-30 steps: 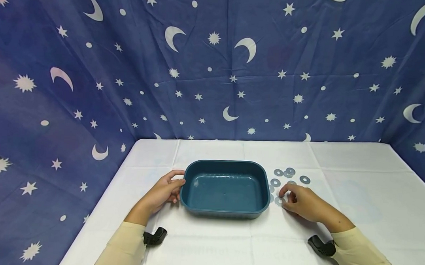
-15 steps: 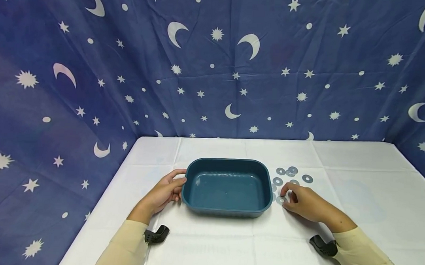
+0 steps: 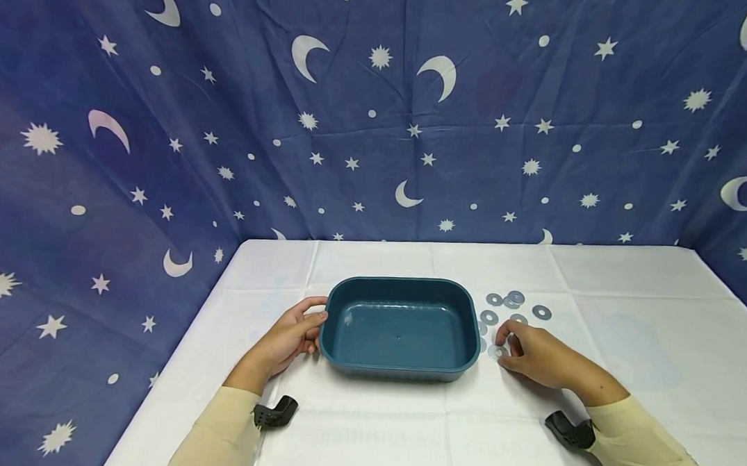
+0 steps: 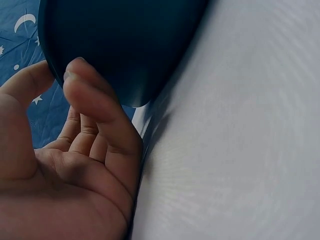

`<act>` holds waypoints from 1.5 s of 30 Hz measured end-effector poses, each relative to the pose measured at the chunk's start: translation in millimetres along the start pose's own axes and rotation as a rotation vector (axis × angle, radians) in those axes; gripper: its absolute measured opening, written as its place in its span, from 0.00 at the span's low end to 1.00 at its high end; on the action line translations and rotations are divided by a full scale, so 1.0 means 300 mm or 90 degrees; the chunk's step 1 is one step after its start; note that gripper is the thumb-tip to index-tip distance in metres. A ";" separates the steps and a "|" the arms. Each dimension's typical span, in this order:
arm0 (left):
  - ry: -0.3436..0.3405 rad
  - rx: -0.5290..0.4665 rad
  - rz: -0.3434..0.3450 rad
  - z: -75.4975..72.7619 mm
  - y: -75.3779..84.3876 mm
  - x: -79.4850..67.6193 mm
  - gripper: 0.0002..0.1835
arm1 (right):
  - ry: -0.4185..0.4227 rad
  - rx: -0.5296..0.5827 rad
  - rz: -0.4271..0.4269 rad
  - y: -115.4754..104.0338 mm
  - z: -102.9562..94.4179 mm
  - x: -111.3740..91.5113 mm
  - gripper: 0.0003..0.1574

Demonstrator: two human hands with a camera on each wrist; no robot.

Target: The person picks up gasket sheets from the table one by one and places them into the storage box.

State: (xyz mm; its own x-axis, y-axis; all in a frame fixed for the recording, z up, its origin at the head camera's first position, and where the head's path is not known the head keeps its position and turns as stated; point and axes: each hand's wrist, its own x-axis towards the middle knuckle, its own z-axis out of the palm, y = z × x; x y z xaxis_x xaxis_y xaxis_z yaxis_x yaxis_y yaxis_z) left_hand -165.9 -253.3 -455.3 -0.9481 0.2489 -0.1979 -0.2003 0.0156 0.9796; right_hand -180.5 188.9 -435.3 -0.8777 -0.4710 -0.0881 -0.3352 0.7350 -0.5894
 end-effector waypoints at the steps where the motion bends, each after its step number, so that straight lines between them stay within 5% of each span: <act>1: -0.001 0.001 0.001 0.000 0.001 0.000 0.30 | 0.001 0.000 -0.003 0.000 -0.001 0.000 0.15; 12: 0.002 0.004 0.005 -0.005 -0.009 0.006 0.28 | 0.036 0.018 -0.016 -0.006 0.009 0.006 0.19; 45: 0.005 -0.006 0.021 0.001 -0.010 0.003 0.26 | 0.022 -0.006 -0.093 -0.083 -0.049 -0.051 0.13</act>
State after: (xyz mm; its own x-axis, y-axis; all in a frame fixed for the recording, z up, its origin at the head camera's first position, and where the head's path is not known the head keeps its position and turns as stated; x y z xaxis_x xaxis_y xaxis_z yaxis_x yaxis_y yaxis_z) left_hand -166.2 -252.8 -458.3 -0.9561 0.2415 -0.1659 -0.1715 -0.0020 0.9852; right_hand -163.8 185.0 -407.6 -0.8301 -0.5570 0.0260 -0.4637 0.6639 -0.5867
